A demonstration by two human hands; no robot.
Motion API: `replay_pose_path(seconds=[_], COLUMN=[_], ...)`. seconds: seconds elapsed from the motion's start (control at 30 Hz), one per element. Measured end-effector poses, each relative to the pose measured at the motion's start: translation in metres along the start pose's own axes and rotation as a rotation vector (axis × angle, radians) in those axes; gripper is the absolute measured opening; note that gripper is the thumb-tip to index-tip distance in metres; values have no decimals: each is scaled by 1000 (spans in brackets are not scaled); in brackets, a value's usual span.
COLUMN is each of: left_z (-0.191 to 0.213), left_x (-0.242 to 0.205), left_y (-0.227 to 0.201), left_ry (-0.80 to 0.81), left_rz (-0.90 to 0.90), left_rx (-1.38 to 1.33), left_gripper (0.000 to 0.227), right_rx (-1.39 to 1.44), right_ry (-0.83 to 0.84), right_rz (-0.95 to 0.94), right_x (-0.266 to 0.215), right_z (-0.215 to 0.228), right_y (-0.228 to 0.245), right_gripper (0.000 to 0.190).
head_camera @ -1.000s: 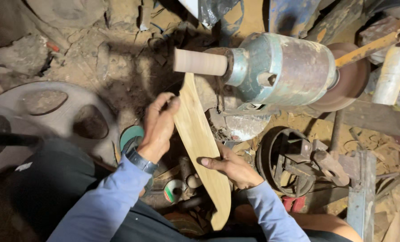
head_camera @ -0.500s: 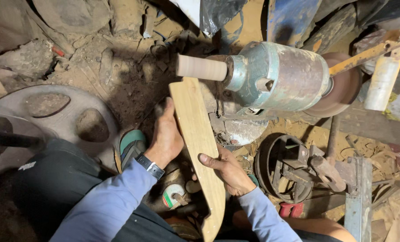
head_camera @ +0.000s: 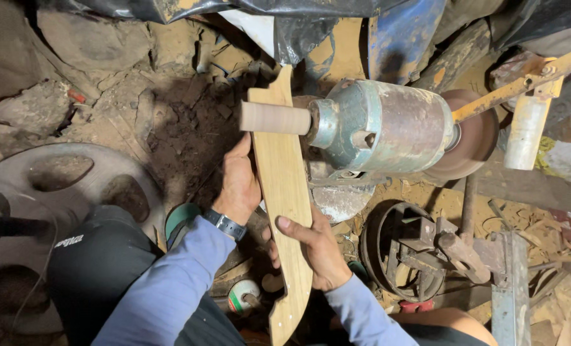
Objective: The person holds a flat wooden piece against a rotating sanding drum, moving it back and forth to smooth the surface. The person rotates the piece to treat different edges and sides, then briefly inspects the finished surface.
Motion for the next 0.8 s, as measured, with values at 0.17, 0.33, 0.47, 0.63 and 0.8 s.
replay_pose_path(seconds=[0.17, 0.33, 0.47, 0.63, 0.8], left_z=[16, 20, 14, 2, -7], left_x=[38, 47, 17, -27, -56], left_y=[-16, -33, -13, 1, 8], left_ry=[-72, -154, -95, -66, -23], left_rz=[-29, -167, -40, -9, 37], left_rx=[96, 304, 158, 71, 74], left_gripper=[41, 34, 38, 39, 39], right_rx=[-28, -34, -37, 44, 11], right_ry=[18, 19, 8, 4, -38], right_rz=[27, 44, 25, -20, -58], right_x=[28, 40, 25, -6, -26], right_z=[-4, -6, -4, 0, 6], right_y=[21, 26, 12, -14, -35], right_gripper=[36, 36, 37, 40, 41])
Point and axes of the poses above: each hand's wrist, its own x-axis towards the middle knuckle, its own z-axis out of the back of the hand, y = z × x, the point moved 10 cm from there along x, towards the middle knuckle, and after that the axes turned 8 degrees about -x, right-handed, at the moved point
